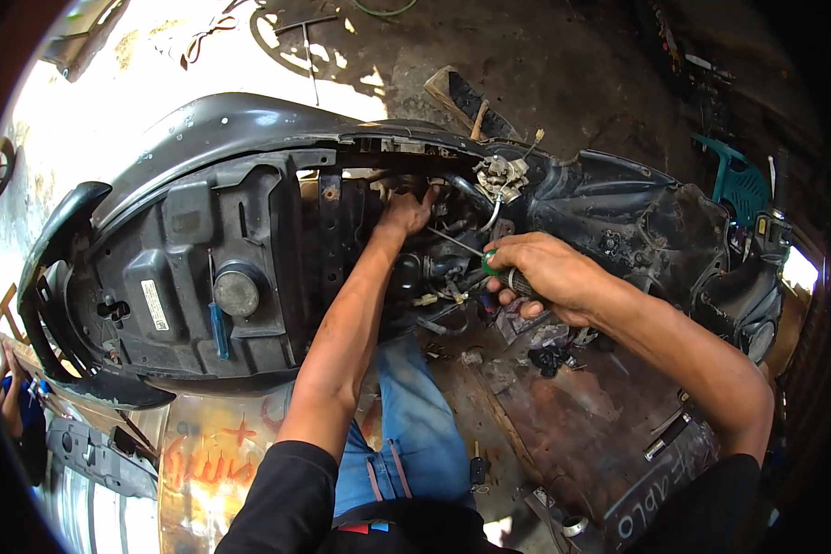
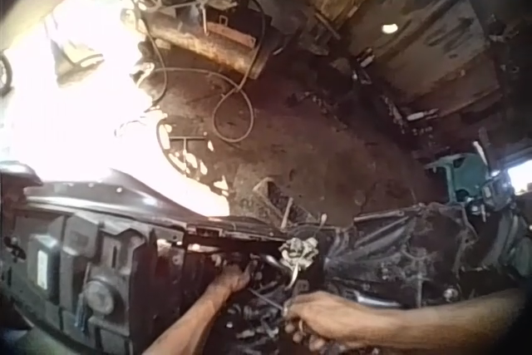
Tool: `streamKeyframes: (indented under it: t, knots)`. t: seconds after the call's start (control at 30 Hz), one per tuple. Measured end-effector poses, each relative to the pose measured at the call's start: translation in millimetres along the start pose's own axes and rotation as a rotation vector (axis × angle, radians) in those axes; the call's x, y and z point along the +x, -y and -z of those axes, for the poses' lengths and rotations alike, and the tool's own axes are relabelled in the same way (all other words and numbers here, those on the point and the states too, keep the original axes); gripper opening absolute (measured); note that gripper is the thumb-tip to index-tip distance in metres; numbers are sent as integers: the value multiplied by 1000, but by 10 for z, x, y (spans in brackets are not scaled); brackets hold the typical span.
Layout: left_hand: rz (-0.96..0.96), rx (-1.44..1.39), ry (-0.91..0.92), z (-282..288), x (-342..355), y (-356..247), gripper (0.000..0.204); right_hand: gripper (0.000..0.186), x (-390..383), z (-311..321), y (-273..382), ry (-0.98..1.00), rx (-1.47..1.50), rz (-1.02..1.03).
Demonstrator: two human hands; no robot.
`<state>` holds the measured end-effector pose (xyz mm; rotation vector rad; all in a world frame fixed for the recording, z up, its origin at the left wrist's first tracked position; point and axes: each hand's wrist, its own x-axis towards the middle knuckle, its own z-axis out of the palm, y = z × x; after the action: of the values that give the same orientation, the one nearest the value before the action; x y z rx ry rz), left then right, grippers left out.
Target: The person is disassembling and inspecting motorcycle engine components, specifically the carburetor and associated lines.
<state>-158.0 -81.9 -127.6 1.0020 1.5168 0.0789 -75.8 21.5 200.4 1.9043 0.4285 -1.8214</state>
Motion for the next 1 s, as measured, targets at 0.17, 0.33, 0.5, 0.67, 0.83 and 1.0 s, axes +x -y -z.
streamKeyframes:
  t: [0.17, 0.33, 0.5, 0.67, 0.83, 1.0]
  knots:
    - [61, 7, 77, 60, -10, -82, 86, 45, -53, -119, -36, -116, -210, -27]
    - [30, -43, 137, 109, 25, -77, 82, 45, -37, -128, 86, -124, -293, -34]
    - [-24, -59, -21, -54, 28, -35, 60, 41, -34, -122, 73, -117, -253, -20]
    - [-184, 11, -58, -137, 98, 56, 54, 51, -44, -170, -53, -132, -223, 1]
    - [-219, 217, -14, -120, 196, 54, 42, 56, -42, -155, -112, -126, -297, 16]
    - [-409, 380, -38, -99, 234, 57, 37, 50, -16, -159, -99, -205, -494, 112]
